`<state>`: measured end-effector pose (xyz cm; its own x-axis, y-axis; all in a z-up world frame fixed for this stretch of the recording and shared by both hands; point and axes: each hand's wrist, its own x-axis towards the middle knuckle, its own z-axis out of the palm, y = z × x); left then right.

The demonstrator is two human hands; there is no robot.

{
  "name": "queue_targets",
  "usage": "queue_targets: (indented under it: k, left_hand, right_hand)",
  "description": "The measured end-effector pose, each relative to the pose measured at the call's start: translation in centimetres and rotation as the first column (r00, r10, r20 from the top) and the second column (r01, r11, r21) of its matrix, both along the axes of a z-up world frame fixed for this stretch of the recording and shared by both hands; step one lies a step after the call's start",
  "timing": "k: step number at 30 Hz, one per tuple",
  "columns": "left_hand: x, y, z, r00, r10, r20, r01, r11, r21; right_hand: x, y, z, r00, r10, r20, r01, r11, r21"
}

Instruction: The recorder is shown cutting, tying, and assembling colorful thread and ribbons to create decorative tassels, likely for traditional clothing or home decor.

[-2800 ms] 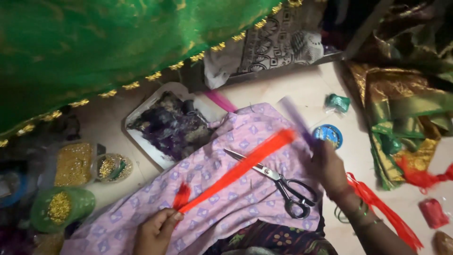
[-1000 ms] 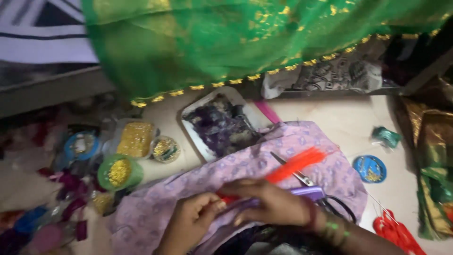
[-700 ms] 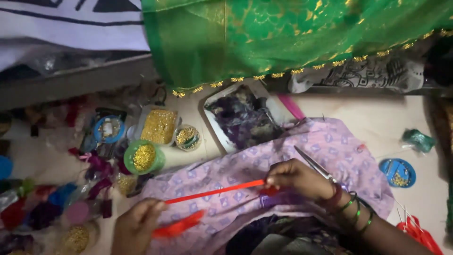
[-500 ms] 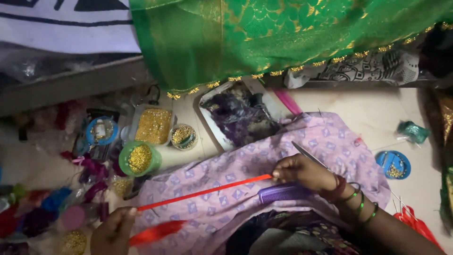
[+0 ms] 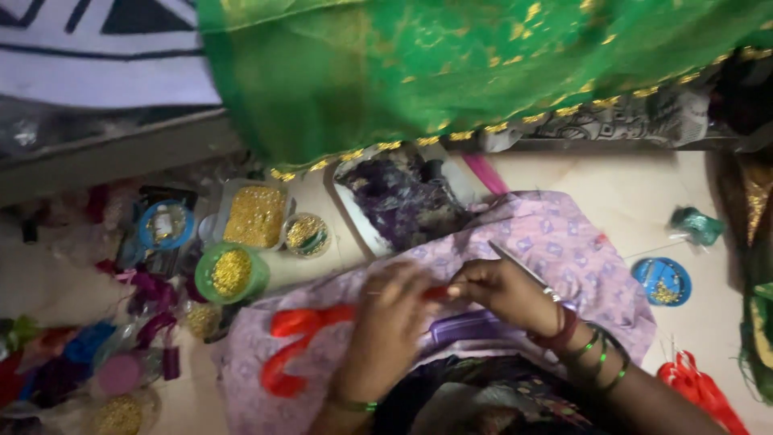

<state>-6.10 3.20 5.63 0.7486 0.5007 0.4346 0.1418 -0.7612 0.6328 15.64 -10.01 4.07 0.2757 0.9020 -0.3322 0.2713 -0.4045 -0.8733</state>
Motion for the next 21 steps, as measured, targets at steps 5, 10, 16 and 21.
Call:
queue_targets:
  k: [5, 10, 16, 21]
  left_hand:
    - [5.0, -2.9, 2.8, 0.965, -0.173, -0.195, 0.164, 0.984, -0.065]
    - [4.5, -0.1, 2.0, 0.976, 0.136, -0.171, -0.104, 0.978, 0.182]
    - [4.4, -0.4, 9.0, 0.806, 0.566, -0.174, -0.415, 0.749, 0.516]
    - [7.2, -3.6, 7.7, 0.963, 0.14, -0.23, -0.115, 0.986, 0.117]
  right_hand:
    - [0.5, -2.4, 1.4, 0.993, -0.106, -0.047, 0.111, 0.986, 0.127]
    - [1.9, -5.0, 2.9, 0.987, -0.154, 0.033, 0.148, 0.979, 0.143]
    - [2.5, -5.7, 4.7, 0.978, -0.199, 0.059, 0.185, 0.964, 0.193]
    - [2.0, -5.3, 5.9, 0.976, -0.197, 0.096, 0.167, 0.951, 0.26]
